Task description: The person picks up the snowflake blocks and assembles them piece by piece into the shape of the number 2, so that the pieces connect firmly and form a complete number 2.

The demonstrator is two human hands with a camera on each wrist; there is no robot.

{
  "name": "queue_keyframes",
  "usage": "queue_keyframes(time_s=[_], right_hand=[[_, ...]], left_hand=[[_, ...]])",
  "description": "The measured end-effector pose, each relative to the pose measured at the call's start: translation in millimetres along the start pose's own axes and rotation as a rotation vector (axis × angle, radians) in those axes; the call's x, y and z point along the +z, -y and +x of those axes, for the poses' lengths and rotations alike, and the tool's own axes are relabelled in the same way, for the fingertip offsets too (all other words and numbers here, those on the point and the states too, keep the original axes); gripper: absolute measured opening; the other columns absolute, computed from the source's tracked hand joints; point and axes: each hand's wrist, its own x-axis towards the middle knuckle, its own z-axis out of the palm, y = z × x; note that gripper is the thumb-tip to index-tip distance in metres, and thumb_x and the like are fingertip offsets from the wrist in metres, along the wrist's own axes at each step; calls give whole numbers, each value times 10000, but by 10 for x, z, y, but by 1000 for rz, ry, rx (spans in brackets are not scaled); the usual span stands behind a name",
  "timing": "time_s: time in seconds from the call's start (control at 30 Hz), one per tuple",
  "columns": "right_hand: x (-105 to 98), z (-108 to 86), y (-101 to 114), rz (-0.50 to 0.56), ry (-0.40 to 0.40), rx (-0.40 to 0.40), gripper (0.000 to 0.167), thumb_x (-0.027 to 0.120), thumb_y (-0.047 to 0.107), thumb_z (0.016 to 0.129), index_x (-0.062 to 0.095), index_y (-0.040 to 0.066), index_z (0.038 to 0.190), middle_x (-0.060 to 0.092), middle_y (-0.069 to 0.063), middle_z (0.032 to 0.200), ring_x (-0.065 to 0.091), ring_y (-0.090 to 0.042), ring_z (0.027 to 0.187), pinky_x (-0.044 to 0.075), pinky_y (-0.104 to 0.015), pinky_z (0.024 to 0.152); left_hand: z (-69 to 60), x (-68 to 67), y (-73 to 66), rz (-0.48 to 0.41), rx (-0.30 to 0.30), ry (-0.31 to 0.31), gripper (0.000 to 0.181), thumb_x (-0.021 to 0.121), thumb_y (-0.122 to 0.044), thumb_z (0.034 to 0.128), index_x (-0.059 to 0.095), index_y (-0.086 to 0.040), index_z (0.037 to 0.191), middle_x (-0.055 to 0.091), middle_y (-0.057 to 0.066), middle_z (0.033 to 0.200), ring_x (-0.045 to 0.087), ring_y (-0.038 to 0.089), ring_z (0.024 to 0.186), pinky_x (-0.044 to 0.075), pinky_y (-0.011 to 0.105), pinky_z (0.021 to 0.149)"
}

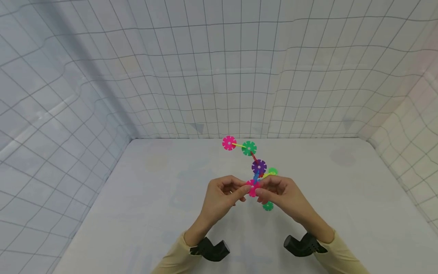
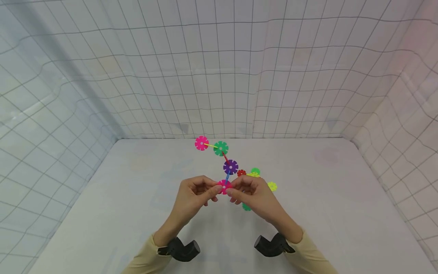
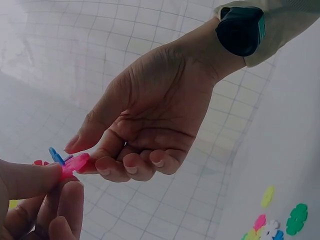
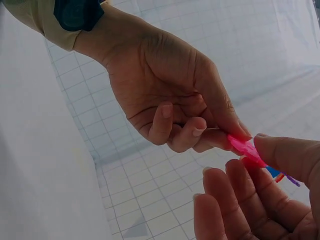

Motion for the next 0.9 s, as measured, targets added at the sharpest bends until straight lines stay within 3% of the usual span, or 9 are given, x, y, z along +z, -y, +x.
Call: queue_keyframes(time_s=[0.27,0.47,0.57,0.73,0.9], right_hand=[[-73,1,-6,-37,-26,-86,103,663,89,893,650,5,951,662,-128,795,638,-267,680,543,-386,612],[-195,32,-37,-87,-113,-112,99,656,88,899,646,7,956,667,-132,826,637,-245,690,543,-367,618],[-247,46,-55,-98,-157,-119,105,648,80,904,636,-8,959,662,-142,827,635,-228,690,542,-349,621],[-305,61,-64,-85,-199,-126,119,634,64,911,615,-30,982,635,-194,826,619,-250,673,540,-310,622],[-336,54,-53,-69,-218,-145,122,608,54,926,595,-35,1010,619,-191,843,617,-295,707,544,-303,611]], left_hand=[[3,105,93,-49,-8,27,101,697,-74,864,724,-7,934,681,166,772,650,195,595,454,246,442],[62,138,328,5,-37,12,161,654,-187,913,721,-45,952,690,121,786,643,326,678,502,320,478],[98,147,546,129,-77,14,205,651,-257,916,726,-69,947,693,113,808,633,329,715,515,332,518],[129,155,896,450,-149,68,171,683,-275,889,737,-125,951,686,-33,841,609,131,780,484,262,630],[173,166,1068,624,-186,125,230,724,-271,845,714,-85,981,635,-27,890,560,151,817,467,297,716]])
